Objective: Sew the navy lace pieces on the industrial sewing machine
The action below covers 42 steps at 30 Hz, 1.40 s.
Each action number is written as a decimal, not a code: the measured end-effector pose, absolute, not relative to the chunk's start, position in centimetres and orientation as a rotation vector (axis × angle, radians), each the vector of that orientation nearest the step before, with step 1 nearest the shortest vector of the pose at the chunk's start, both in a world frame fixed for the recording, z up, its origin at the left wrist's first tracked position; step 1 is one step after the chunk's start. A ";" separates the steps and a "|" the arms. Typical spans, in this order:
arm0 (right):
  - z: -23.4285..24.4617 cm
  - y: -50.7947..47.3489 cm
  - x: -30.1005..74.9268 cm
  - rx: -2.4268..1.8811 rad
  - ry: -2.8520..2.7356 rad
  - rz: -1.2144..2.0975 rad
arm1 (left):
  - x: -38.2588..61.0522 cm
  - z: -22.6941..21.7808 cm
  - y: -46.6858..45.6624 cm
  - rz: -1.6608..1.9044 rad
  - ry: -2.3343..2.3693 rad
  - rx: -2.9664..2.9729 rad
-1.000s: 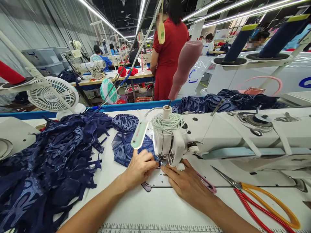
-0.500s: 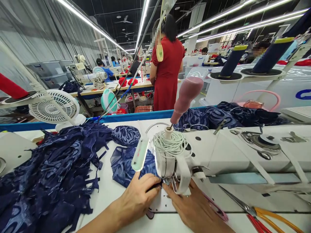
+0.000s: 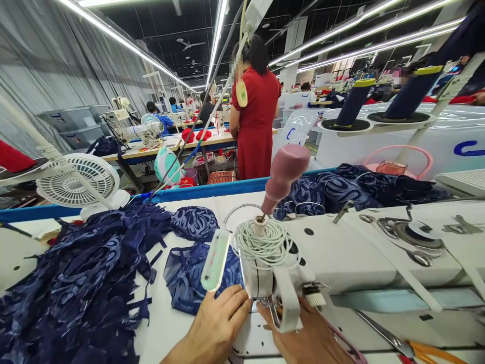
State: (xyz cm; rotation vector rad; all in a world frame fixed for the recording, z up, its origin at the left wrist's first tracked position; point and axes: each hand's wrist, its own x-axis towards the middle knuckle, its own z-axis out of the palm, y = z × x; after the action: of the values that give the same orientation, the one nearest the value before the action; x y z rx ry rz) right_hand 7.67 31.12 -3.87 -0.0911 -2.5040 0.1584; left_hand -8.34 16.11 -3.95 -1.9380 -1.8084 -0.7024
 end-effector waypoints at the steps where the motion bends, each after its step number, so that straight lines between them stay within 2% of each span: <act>1: -3.6 31.1 7.8 -0.091 -2.491 0.166 | -8.5 -3.9 16.1 -0.705 -1.824 -1.941; 9: -1.3 31.6 8.8 -0.006 -2.338 0.318 | -8.8 -2.8 15.9 -0.648 -1.910 -2.043; 14: -2.1 32.8 8.9 -0.032 -2.401 0.155 | -9.6 -2.7 16.0 -0.539 -1.958 -2.108; 24: -2.0 32.5 8.9 -0.083 -2.382 0.180 | -9.3 -3.2 15.2 -0.699 -2.124 -2.158; 33: -2.7 31.9 8.0 -0.001 -2.339 0.223 | -10.3 -2.6 15.2 -1.224 -2.589 -1.609; 38: -1.6 32.2 8.2 0.162 -2.302 0.079 | -10.0 -0.7 11.4 -1.766 -2.796 -1.231; 42: -1.2 31.6 8.3 0.316 -2.278 0.023 | -8.1 -2.0 8.5 -2.199 -2.762 -1.155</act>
State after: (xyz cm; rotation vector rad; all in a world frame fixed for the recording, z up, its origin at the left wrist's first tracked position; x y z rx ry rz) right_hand 8.26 31.61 -1.24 0.3161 -2.2785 0.0230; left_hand -8.14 8.48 -2.03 -1.1547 -2.7616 -2.1986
